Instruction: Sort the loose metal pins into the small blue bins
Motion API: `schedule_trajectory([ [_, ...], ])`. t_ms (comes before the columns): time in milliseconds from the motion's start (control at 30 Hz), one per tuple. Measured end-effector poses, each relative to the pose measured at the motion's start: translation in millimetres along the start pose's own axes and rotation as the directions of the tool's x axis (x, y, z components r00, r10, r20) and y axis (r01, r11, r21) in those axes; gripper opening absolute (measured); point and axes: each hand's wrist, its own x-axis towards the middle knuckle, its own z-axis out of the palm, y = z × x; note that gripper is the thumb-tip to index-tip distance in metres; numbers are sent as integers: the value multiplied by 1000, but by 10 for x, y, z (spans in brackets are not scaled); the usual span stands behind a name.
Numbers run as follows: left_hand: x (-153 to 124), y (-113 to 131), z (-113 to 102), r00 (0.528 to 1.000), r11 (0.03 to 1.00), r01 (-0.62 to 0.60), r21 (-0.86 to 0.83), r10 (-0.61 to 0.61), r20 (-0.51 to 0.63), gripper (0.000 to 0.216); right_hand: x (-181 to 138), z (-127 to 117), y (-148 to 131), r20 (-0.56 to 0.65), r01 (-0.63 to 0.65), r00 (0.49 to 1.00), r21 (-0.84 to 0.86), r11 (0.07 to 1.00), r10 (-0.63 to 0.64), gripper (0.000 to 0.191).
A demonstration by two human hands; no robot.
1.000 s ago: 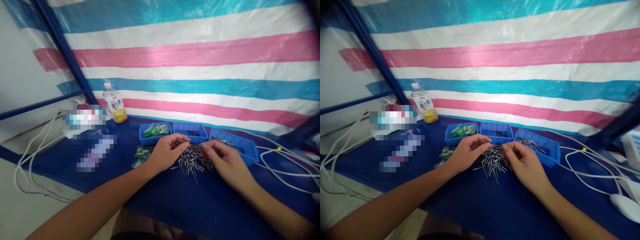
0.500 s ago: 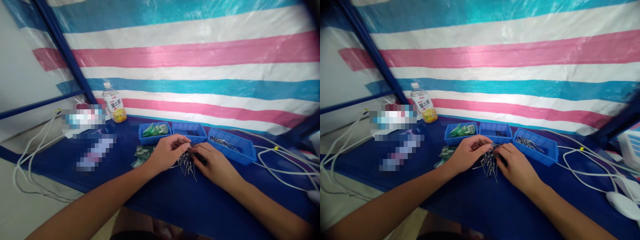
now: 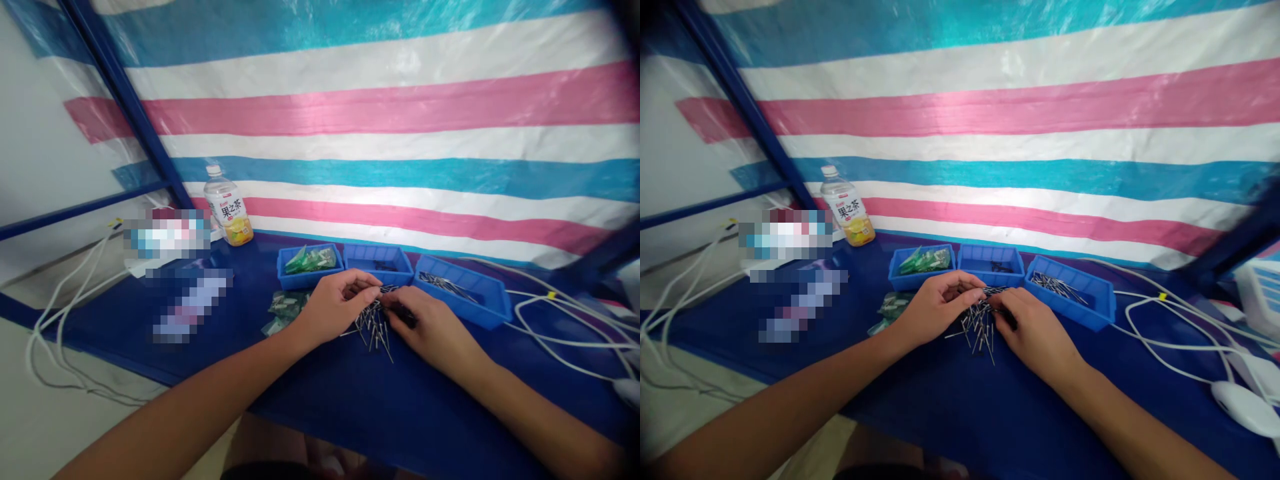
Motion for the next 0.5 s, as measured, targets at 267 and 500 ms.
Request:
schedule_trajectory([
  [267,-3,16,0,1000,1000,9,3,-9,9,24,10,-1,-27,-36,19,999,35,999,-18,18],
  [500,-6,55,-9,1000,998,-10,56,9,11,23,13,-60,-95,-188,-28,981,122,992,51,17],
])
